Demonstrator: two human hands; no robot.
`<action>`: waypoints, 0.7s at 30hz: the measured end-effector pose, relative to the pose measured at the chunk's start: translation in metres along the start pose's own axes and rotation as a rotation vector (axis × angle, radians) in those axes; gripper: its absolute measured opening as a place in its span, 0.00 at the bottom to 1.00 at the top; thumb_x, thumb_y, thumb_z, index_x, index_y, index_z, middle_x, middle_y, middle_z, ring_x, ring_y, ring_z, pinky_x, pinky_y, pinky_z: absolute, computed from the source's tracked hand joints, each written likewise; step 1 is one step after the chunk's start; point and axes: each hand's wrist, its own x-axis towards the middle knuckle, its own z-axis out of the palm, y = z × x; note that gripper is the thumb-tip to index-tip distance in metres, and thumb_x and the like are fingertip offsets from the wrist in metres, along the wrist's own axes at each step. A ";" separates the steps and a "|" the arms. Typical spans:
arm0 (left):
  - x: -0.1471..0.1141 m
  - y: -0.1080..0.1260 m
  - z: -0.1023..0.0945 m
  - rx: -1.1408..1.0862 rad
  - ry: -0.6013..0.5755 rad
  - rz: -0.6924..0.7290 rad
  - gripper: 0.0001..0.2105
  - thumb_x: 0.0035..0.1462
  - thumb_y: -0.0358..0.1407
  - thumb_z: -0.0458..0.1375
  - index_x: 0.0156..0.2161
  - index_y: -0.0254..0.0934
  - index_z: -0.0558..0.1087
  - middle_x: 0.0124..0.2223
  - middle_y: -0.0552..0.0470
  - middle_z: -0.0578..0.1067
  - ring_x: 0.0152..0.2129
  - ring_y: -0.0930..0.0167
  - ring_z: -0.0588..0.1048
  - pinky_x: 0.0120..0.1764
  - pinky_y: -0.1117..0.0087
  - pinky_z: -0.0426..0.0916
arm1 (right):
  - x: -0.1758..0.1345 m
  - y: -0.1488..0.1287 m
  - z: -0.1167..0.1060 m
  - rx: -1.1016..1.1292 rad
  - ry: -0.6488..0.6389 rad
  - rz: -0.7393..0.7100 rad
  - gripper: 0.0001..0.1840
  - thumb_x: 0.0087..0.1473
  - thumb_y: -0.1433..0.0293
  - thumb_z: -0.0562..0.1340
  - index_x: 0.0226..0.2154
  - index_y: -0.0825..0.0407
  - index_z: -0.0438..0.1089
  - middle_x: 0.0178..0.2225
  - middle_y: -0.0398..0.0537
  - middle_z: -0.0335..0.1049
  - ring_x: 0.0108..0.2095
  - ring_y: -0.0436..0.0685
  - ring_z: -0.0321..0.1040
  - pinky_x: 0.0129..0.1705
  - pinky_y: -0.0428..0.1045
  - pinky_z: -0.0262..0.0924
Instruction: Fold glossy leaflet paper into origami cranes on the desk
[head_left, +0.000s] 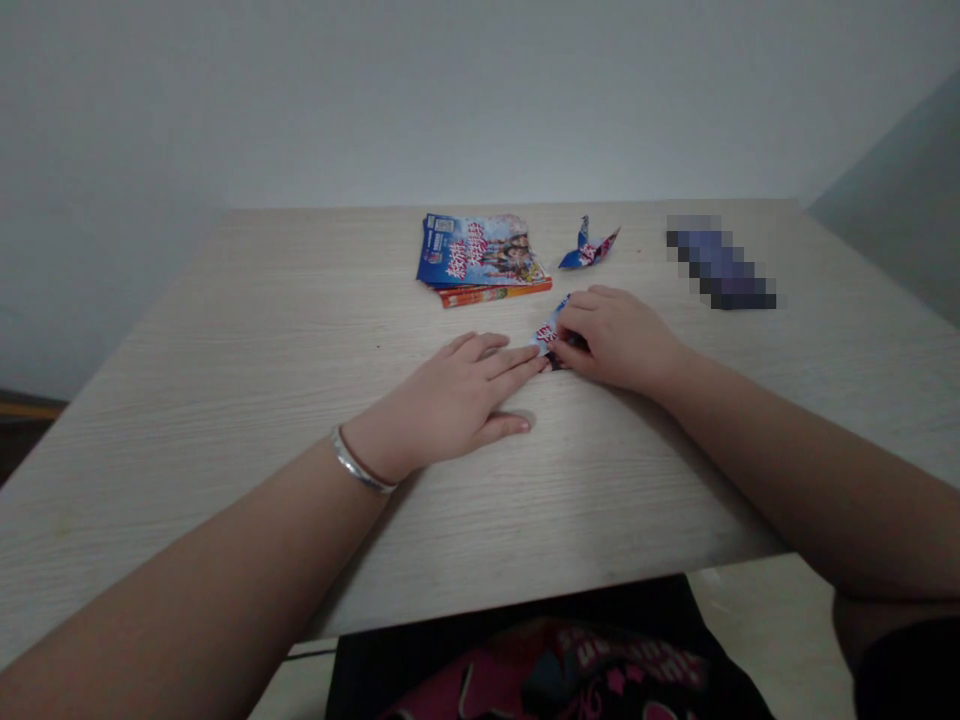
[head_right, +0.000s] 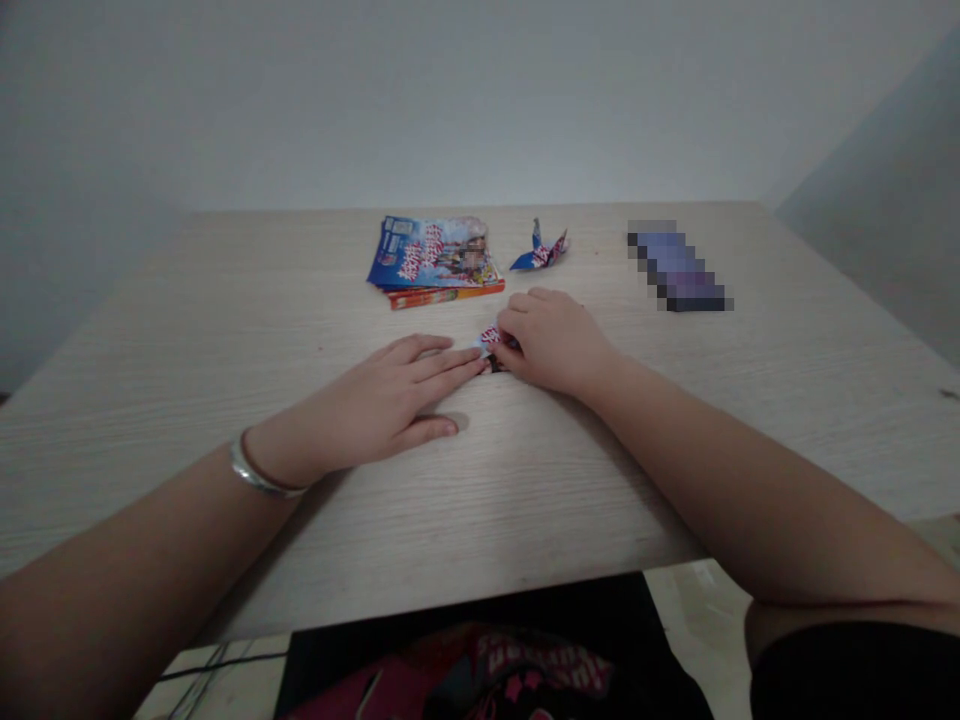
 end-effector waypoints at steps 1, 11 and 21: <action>0.000 0.000 -0.002 -0.007 -0.018 -0.001 0.34 0.71 0.55 0.44 0.71 0.31 0.58 0.71 0.40 0.62 0.64 0.52 0.64 0.65 0.50 0.59 | 0.001 0.002 0.002 0.031 -0.012 -0.001 0.15 0.64 0.63 0.57 0.34 0.54 0.75 0.38 0.56 0.76 0.41 0.62 0.67 0.44 0.54 0.55; -0.004 -0.001 -0.009 0.005 -0.100 -0.029 0.34 0.71 0.55 0.46 0.71 0.33 0.58 0.72 0.41 0.61 0.69 0.55 0.59 0.68 0.54 0.55 | 0.006 0.016 0.015 0.197 -0.041 0.093 0.12 0.61 0.61 0.62 0.31 0.51 0.72 0.35 0.51 0.75 0.40 0.61 0.67 0.45 0.54 0.55; -0.005 0.000 -0.007 0.031 -0.074 -0.022 0.35 0.70 0.56 0.46 0.70 0.31 0.59 0.71 0.39 0.62 0.66 0.53 0.62 0.67 0.52 0.57 | 0.006 0.014 0.011 0.190 -0.048 0.054 0.11 0.61 0.63 0.62 0.30 0.51 0.73 0.33 0.51 0.74 0.39 0.60 0.67 0.45 0.53 0.55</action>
